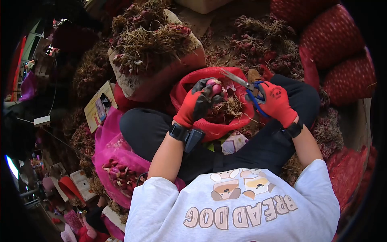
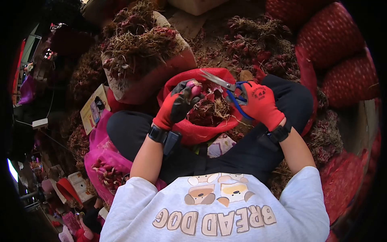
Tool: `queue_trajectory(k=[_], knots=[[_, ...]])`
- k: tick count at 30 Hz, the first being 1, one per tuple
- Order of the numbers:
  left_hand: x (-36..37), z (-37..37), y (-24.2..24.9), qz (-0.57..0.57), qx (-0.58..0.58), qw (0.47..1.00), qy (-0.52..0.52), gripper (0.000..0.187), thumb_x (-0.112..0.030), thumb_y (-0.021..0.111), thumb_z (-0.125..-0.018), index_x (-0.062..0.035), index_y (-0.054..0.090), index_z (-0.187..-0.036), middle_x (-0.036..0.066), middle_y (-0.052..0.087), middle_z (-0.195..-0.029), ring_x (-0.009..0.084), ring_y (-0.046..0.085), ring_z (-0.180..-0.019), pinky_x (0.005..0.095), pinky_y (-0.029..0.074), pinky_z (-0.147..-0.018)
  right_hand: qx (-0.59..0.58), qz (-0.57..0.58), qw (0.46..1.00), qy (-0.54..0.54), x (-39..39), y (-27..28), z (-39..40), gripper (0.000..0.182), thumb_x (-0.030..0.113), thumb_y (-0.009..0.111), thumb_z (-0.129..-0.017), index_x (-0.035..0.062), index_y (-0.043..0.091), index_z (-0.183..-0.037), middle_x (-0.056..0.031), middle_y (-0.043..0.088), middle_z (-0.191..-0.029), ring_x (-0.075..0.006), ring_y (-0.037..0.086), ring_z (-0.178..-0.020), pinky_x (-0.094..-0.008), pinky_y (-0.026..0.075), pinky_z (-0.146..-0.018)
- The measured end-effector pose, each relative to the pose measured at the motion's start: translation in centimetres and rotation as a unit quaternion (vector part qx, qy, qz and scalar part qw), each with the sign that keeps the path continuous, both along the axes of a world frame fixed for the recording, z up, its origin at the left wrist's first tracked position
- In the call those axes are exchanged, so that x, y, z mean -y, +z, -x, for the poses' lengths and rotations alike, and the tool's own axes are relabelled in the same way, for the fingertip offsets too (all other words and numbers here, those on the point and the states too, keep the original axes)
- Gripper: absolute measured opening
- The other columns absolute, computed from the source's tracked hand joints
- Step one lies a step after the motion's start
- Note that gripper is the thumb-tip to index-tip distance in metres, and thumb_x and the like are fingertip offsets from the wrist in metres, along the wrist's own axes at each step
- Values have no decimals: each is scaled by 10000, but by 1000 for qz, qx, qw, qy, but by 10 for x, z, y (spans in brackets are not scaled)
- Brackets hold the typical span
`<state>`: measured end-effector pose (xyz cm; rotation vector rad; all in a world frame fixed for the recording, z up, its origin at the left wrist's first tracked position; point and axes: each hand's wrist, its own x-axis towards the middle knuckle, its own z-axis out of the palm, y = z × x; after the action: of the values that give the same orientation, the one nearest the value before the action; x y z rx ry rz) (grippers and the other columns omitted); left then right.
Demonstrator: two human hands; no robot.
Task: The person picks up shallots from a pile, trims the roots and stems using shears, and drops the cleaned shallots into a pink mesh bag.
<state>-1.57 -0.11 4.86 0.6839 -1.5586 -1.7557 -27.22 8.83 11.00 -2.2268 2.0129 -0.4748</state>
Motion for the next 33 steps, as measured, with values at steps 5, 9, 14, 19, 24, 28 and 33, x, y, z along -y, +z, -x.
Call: queue_trajectory(k=[5, 9, 14, 19, 24, 28, 33], knots=[[1, 5, 7, -230, -119, 965, 51, 206, -73, 523, -938, -54, 513, -1143, 77, 564, -1094, 203, 601, -1004, 323, 503, -873, -75, -65, 995, 12, -5, 3, -3, 449, 337, 750, -637, 104, 585, -984, -74, 594, -935, -253, 606, -846, -361, 468, -705], [-1, 5, 16, -231, -95, 966, 62, 203, -91, 481, -966, -66, 474, -1167, 55, 559, -1075, 165, 614, -976, 311, 516, -873, -89, -65, 994, 20, -4, 0, -2, 501, 338, 781, -599, 106, 578, -994, -60, 589, -934, -245, 601, -851, -355, 464, -711], [-1, 5, 11, -253, -118, 959, 59, 221, -83, 539, -934, -57, 504, -1150, 82, 567, -1075, 216, 606, -988, 336, 508, -855, -115, -67, 991, 20, -4, -4, 1, 563, 327, 816, -548, 108, 569, -1004, -58, 585, -936, -239, 601, -850, -357, 461, -698], [-3, 0, 4, 152, 60, 985, 61, 307, -84, 656, -833, -21, 555, -1115, 154, 562, -1081, 320, 557, -977, 396, 473, -810, -152, -57, 986, 32, -5, 1, 2, 564, 329, 820, -540, 105, 546, -979, -60, 585, -912, -241, 604, -814, -359, 452, -665], [-5, 1, 1, 86, 34, 994, 60, 347, -91, 671, -816, -22, 559, -1137, 153, 560, -1102, 327, 546, -982, 399, 465, -814, -142, -86, 985, 44, -6, -3, 5, 484, 312, 792, -589, 99, 546, -947, -69, 587, -842, -257, 604, -754, -369, 454, -649], [-5, 3, -2, 84, 27, 996, 33, 352, -106, 666, -819, -33, 562, -1147, 147, 560, -1119, 334, 541, -984, 403, 455, -828, -82, -64, 994, 15, -6, -24, 11, 372, 302, 748, -660, 87, 581, -914, -91, 593, -822, -279, 603, -733, -380, 460, -645], [-3, 1, -12, 47, 9, 998, 49, 355, -130, 672, -816, -39, 566, -1142, 151, 564, -1117, 342, 537, -987, 406, 450, -834, -33, 3, 999, 10, -4, -5, 2, 369, 338, 734, -681, 88, 586, -907, -85, 598, -832, -272, 610, -737, -380, 469, -635]])
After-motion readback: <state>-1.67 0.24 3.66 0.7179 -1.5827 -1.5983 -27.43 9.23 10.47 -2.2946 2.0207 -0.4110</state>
